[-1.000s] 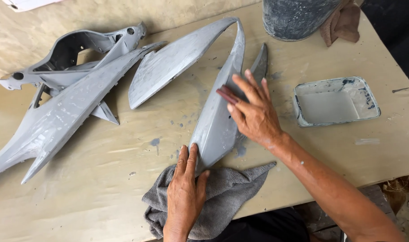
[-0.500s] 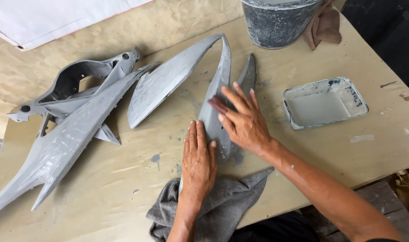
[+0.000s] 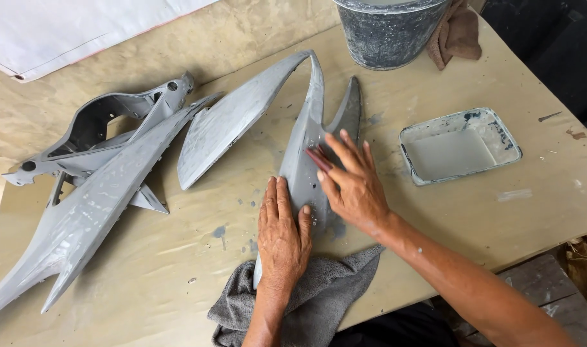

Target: The person sands a gray plastic motorcycle fairing part using a sanding block. They hold the part steady with one hand while sanding the surface with the other, occasionally dipping the block into a container of water. Other fairing parts are visible on the workbench.

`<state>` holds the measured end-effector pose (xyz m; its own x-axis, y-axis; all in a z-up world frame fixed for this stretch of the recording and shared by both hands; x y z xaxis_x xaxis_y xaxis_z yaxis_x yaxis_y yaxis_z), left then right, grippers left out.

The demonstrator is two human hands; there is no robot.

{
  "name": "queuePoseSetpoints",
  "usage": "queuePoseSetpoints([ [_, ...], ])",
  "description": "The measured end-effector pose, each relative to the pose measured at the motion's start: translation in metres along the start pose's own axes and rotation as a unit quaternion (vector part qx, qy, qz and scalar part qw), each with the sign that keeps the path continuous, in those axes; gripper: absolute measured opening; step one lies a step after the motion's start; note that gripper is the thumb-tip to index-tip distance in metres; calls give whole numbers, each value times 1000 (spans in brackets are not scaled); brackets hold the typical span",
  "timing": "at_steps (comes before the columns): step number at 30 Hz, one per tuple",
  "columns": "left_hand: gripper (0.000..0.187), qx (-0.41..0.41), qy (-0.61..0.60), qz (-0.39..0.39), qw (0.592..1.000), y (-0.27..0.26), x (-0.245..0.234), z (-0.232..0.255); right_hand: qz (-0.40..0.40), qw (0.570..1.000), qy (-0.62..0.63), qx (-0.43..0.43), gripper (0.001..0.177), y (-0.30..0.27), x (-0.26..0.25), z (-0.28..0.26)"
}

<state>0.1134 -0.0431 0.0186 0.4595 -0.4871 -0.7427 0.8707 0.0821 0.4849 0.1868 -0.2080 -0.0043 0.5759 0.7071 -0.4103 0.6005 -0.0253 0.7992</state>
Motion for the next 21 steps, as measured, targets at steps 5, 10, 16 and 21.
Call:
queuePoseSetpoints([
  [5, 71, 20, -18, 39, 999, 0, 0, 2, -35, 999, 4, -38, 29, -34, -14, -12],
  [10, 75, 41, -28, 65, 997, 0, -6, 7, -28, 999, -19, -42, 31, 4, -5, 4],
  [16, 79, 47, -24, 71, 996, -2, -4, 7, -15, 1000, -24, -5, 32, 0, -8, -2],
  [21, 82, 38, -26, 70, 996, -2, -3, 6, -26, 999, 16, -22, 24, -14, -7, -1],
])
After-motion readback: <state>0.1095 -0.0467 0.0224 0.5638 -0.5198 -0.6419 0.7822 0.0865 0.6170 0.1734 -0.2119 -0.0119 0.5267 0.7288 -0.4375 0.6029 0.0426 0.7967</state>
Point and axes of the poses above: each hand's wrist, its own y-axis towards the middle knuckle, its own x-axis out of the palm, z = x × y, the point moved 3 cm from there along y, towards the middle knuckle, and after that the axes turned 15 degrees about z, right-handed, at the moved point
